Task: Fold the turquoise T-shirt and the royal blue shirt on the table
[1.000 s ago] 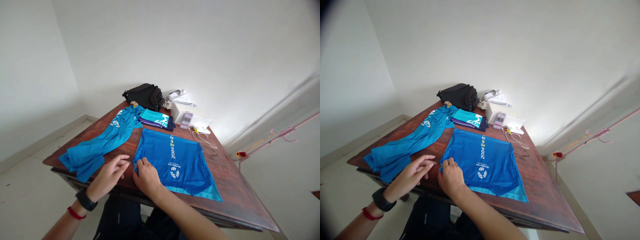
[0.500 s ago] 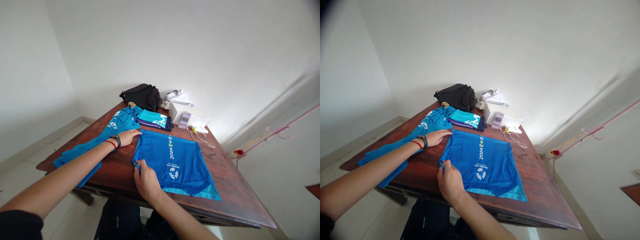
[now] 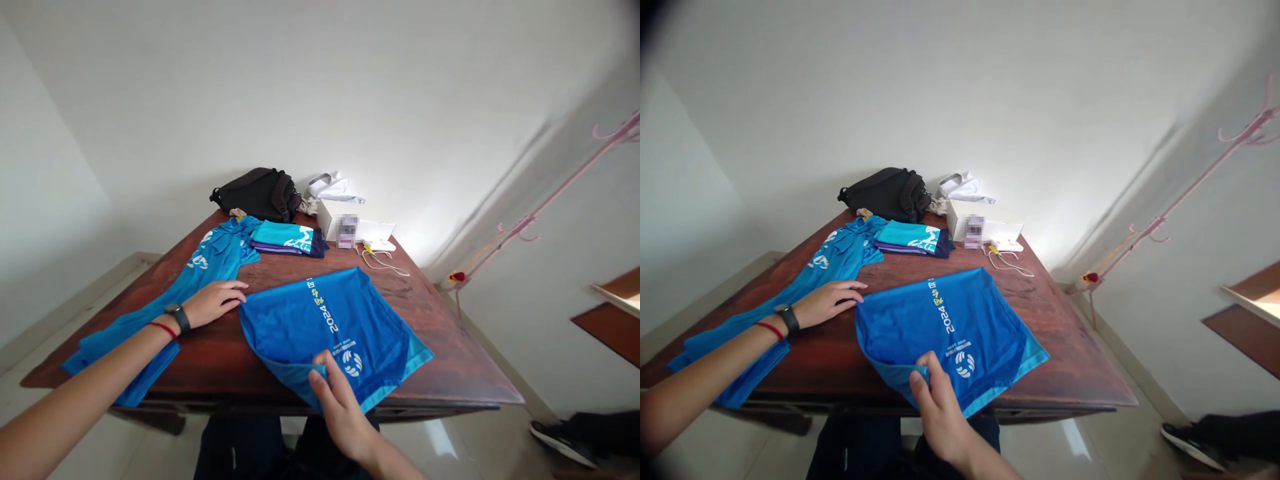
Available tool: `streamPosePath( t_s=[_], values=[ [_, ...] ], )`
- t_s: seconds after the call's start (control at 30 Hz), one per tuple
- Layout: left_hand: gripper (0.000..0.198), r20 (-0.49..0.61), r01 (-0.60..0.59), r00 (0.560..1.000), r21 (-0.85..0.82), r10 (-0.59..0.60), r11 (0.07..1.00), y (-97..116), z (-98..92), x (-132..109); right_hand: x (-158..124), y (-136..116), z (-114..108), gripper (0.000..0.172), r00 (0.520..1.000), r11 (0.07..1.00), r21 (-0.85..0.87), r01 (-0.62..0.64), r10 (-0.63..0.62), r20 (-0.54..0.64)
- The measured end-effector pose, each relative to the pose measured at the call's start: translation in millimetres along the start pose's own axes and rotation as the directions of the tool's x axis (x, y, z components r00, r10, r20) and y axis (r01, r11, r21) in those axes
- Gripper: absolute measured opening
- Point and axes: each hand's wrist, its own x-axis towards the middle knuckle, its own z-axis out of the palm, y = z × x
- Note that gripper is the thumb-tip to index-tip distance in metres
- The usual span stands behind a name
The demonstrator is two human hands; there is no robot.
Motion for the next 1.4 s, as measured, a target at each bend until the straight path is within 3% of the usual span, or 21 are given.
streamPosePath(
  t_s=[0.1, 0.2, 0.4, 0.53, 0.7, 0.83, 0.9, 1.1, 1.27, 1.4],
  values=[
    [0.033, -0.052, 0.011, 0.999, -0.106, -0.017, 0.994, 20, -6.8, -14, -12, 3, -17, 0.032, 0.984, 0.96, 0.265, -0.093, 0.13, -0.124],
    [0.032, -0.051, 0.052, 0.996, -0.32, -0.073, 0.946, 42, -11.2, -18, -20, -2, -32, 0.036, 0.933, 0.855, 0.503, -0.123, 0.272, -0.235],
    [0.041, 0.253, 0.324, 0.946, -0.674, -0.205, 0.664, 78, -21.9, -12, -31, -20, -56, 0.035, 0.895, 0.654, 0.752, -0.083, 0.381, -0.232],
    [0.039, 0.268, 0.334, 0.943, -0.782, -0.199, 0.526, 80, -28.8, -4, -37, -28, -70, 0.036, 0.866, 0.566, 0.823, -0.053, 0.437, -0.245],
    [0.064, 0.35, 0.355, 0.928, -0.733, -0.126, 0.58, 78, -22.1, 12, -44, -31, -88, 0.034, 0.858, 0.54, 0.841, -0.01, 0.437, -0.271],
    [0.043, 0.215, 0.275, 0.961, -0.702, -0.173, 0.657, 96, -8.3, 23, -50, -28, -95, 0.033, 0.83, 0.535, 0.845, 0.002, 0.471, -0.3],
    [0.037, 0.186, 0.265, 0.964, -0.707, -0.189, 0.656, 107, -4.4, 24, -54, -26, -98, 0.03, 0.841, 0.535, 0.844, 0.025, 0.445, -0.307],
    [0.043, 0.15, 0.253, 0.967, -0.641, -0.205, 0.725, 122, -6.7, 37, -65, -15, -116, 0.025, 0.861, 0.52, 0.853, 0.044, 0.413, -0.296],
    [0.04, 0.083, 0.15, 0.989, -0.588, -0.125, 0.795, 139, -2.8, 86, -64, -6, -136, 0.024, 0.84, 0.504, 0.86, 0.081, 0.429, -0.331],
    [0.039, 0.012, 0.067, 0.997, -0.644, -0.078, 0.762, 153, 14.3, 138, -51, -4, -152, 0.025, 0.809, 0.52, 0.847, 0.109, 0.449, -0.379]
  ],
)
